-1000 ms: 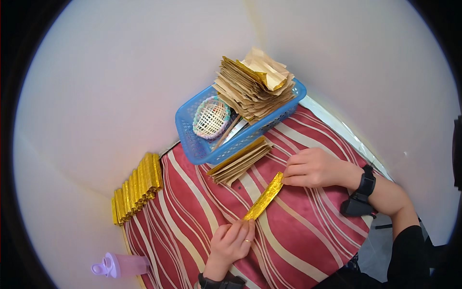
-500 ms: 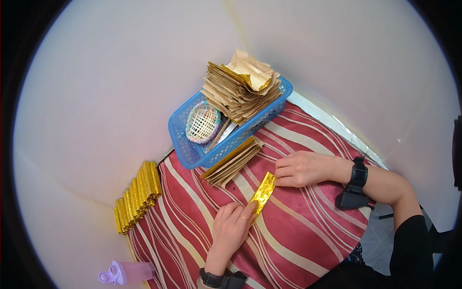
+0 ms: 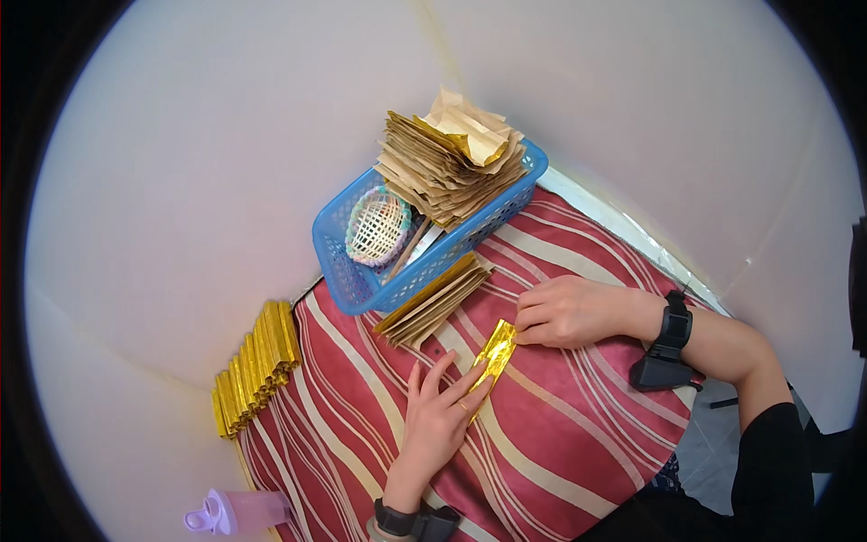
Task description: Fold rectangular sheets of gold leaf paper into thin, long strips.
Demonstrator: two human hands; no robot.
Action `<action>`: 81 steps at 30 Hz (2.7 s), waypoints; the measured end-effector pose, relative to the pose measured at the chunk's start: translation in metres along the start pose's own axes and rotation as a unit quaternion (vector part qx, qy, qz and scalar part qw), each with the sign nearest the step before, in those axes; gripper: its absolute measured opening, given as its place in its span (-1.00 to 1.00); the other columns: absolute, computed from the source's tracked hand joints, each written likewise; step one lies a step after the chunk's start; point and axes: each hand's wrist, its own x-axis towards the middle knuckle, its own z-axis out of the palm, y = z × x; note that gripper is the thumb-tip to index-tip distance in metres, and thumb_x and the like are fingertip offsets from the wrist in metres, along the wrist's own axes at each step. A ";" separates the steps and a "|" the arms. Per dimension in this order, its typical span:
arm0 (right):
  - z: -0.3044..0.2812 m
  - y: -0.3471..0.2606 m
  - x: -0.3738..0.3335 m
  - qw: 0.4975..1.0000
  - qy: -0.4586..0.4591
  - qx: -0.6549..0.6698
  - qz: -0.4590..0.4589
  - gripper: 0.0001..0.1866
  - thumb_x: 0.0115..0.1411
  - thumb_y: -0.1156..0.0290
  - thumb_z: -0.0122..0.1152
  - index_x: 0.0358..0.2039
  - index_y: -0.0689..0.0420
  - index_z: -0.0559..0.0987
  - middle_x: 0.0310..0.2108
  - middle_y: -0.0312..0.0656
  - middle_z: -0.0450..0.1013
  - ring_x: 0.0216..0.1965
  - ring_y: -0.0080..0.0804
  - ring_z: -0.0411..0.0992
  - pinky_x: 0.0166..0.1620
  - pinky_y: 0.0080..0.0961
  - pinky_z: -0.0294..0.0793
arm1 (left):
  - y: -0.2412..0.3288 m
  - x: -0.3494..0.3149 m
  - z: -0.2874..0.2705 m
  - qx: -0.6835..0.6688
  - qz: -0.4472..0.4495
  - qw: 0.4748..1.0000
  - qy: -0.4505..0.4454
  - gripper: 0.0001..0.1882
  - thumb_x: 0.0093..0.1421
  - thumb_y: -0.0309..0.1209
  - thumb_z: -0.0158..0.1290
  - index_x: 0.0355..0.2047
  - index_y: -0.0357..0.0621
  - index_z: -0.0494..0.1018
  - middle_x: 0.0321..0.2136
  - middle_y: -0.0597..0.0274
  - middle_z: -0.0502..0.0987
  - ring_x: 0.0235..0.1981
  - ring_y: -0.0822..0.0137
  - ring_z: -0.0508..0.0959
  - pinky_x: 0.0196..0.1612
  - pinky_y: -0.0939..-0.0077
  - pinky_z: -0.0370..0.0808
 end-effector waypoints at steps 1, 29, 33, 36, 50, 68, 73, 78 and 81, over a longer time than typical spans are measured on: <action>-0.004 -0.003 0.001 1.000 -0.018 0.015 0.021 -0.86 -0.01 0.44 0.19 -0.43 0.23 0.56 -0.39 -0.21 0.42 -0.24 -0.31 0.41 -0.23 -0.38 0.50 | -0.001 -0.001 0.000 -0.001 -0.001 1.000 0.000 -0.60 0.09 -0.46 0.17 -0.03 0.17 0.56 0.10 0.43 0.48 0.23 0.06 0.28 0.27 -0.17 0.02; 0.021 -0.060 0.027 0.978 -0.153 0.086 0.110 0.04 0.13 -0.28 0.06 0.23 0.48 0.14 0.29 0.21 0.08 0.33 -0.02 0.08 0.36 -0.22 0.01 | 0.032 -0.036 -0.005 0.047 -0.111 0.988 -0.093 -0.44 0.21 -0.15 0.07 0.24 0.22 0.31 0.35 0.19 0.07 0.37 -0.19 -0.06 0.13 -0.56 -0.05; 0.016 -0.044 0.024 0.964 -0.177 0.124 0.157 0.00 0.13 -0.23 0.12 0.27 0.39 0.13 0.31 0.19 0.07 0.34 0.00 0.05 0.35 -0.24 0.05 | 0.036 -0.038 -0.011 0.040 -0.130 0.986 -0.094 -0.46 0.22 -0.23 0.06 0.23 0.19 0.33 0.34 0.17 0.10 0.38 -0.18 -0.09 0.17 -0.51 -0.14; 0.007 -0.032 0.010 0.971 -0.177 0.045 0.156 -0.02 0.15 -0.25 0.06 0.28 0.34 0.13 0.31 0.17 0.06 0.35 -0.05 0.04 0.37 -0.24 0.01 | 0.037 -0.045 -0.013 0.038 -0.139 0.985 -0.098 -0.48 0.21 -0.25 0.07 0.21 0.19 0.35 0.34 0.20 0.11 0.38 -0.20 -0.11 0.17 -0.55 -0.14; 0.014 -0.048 0.025 0.971 -0.172 0.106 0.130 0.00 0.12 -0.24 0.11 0.27 0.37 0.13 0.31 0.17 0.08 0.32 0.00 0.10 0.34 -0.24 0.07 | 0.039 -0.053 -0.012 0.038 -0.152 0.983 -0.091 -0.49 0.22 -0.25 0.07 0.20 0.22 0.36 0.34 0.22 0.12 0.38 -0.21 -0.12 0.19 -0.54 -0.15; 0.003 -0.038 0.019 0.969 -0.202 0.065 0.129 -0.01 0.11 -0.24 0.11 0.27 0.35 0.15 0.29 0.15 0.10 0.31 0.00 0.11 0.33 -0.21 0.10 | 0.036 -0.056 -0.011 0.033 -0.140 0.987 -0.069 -0.48 0.21 -0.26 0.08 0.20 0.29 0.36 0.34 0.21 0.11 0.37 -0.25 -0.10 0.16 -0.55 -0.12; -0.003 -0.046 0.025 0.966 -0.216 -0.023 0.142 0.07 0.09 -0.30 0.09 0.28 0.40 0.09 0.31 0.18 0.06 0.34 0.00 0.06 0.34 -0.22 0.06 | 0.034 -0.055 -0.008 0.038 -0.127 0.989 -0.063 -0.49 0.21 -0.27 0.09 0.20 0.28 0.37 0.34 0.20 0.12 0.37 -0.24 -0.09 0.16 -0.56 -0.11; 0.018 -0.073 0.043 0.965 -0.195 0.141 0.102 0.06 0.09 -0.27 0.12 0.26 0.43 0.10 0.30 0.20 0.07 0.33 0.02 0.08 0.34 -0.20 0.08 | 0.034 -0.054 -0.007 0.026 -0.129 0.988 -0.076 -0.47 0.21 -0.26 0.09 0.21 0.30 0.35 0.34 0.20 0.12 0.37 -0.23 -0.09 0.16 -0.56 -0.12; 0.014 -0.056 0.036 0.962 -0.204 0.151 0.101 0.05 0.09 -0.26 0.14 0.27 0.41 0.11 0.30 0.20 0.07 0.32 0.02 0.08 0.34 -0.22 0.06 | 0.034 -0.056 -0.010 0.028 -0.131 0.988 -0.077 -0.46 0.22 -0.26 0.08 0.23 0.31 0.33 0.34 0.20 0.11 0.37 -0.23 -0.09 0.17 -0.56 -0.12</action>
